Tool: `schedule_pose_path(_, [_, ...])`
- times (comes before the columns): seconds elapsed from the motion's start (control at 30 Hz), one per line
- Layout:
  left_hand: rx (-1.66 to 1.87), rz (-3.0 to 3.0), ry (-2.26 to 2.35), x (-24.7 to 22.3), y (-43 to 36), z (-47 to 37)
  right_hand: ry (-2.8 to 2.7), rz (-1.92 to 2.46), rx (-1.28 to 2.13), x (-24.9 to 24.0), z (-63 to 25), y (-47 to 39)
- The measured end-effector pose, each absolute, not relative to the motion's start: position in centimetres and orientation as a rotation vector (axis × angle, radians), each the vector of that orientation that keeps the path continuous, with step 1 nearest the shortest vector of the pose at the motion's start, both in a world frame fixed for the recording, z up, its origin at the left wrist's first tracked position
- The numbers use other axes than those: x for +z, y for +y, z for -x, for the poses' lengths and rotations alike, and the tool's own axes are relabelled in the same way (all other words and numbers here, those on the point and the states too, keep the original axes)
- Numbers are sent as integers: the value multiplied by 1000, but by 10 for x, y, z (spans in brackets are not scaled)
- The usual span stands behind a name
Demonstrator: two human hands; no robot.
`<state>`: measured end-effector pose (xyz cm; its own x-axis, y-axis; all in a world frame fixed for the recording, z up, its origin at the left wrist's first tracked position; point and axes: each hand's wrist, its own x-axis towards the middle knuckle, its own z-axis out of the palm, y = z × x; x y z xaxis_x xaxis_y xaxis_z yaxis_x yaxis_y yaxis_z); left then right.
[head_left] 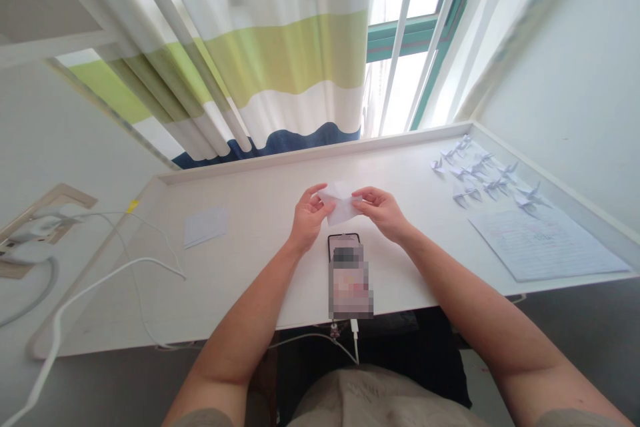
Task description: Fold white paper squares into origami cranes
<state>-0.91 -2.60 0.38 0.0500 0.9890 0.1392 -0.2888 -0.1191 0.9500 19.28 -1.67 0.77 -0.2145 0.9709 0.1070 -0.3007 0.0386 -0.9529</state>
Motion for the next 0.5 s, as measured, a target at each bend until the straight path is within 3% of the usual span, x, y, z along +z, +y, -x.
schedule_pose_path(0.5, [1399,-1220,901,5,-28,10,-1089,866,1396,10,-197,-15])
